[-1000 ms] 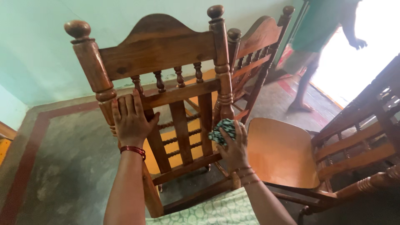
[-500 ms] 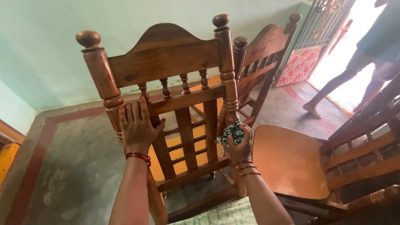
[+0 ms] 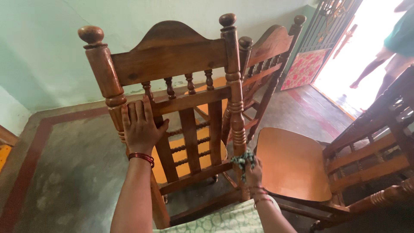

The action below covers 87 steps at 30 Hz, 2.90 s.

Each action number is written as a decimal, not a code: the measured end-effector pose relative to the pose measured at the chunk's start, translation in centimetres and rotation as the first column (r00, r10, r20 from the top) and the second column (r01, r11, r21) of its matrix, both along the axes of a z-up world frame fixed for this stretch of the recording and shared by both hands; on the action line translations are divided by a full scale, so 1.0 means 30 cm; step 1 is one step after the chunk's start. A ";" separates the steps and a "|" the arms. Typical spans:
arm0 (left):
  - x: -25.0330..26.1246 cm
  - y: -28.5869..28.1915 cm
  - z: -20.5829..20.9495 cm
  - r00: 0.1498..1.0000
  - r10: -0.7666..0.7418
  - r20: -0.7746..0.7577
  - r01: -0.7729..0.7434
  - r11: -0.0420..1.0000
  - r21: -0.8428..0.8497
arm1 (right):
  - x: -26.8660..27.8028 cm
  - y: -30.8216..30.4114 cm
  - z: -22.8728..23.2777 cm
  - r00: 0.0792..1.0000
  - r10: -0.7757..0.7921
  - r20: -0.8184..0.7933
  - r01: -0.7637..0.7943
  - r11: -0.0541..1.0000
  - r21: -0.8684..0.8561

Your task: The person wipes the backrest and legs of a wooden chair using a patterned cloth. They hold the chair with one hand and clean with the other, moving systematically across the chair's surfaces.

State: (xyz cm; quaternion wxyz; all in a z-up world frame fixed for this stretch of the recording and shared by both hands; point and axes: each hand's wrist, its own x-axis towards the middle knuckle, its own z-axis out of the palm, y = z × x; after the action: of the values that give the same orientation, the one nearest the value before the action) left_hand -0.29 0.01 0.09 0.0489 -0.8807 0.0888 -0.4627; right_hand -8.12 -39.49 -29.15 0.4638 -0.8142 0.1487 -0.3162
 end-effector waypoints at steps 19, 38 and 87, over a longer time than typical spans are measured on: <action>-0.005 0.001 -0.004 1.000 -0.007 -0.016 0.007 1.000 -0.021 | -0.337 0.519 0.003 0.749 0.556 -0.361 -0.652 0.715 -0.252; -0.010 0.011 -0.031 0.993 -0.108 -0.041 0.104 0.990 -0.090 | -0.302 0.215 -0.025 0.689 0.488 -0.536 -0.722 0.522 -0.454; -0.659 -0.125 -0.914 0.123 -0.302 -0.945 0.031 0.953 -0.300 | -0.342 0.293 0.027 0.748 0.229 -0.622 -0.611 0.602 -0.513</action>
State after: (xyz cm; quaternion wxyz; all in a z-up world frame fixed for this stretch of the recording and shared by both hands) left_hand -20.07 -3.73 -27.34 -0.1650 -0.9506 0.1486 0.2168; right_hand -18.39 -30.69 -28.35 0.1337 -0.9885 -0.0710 -0.0041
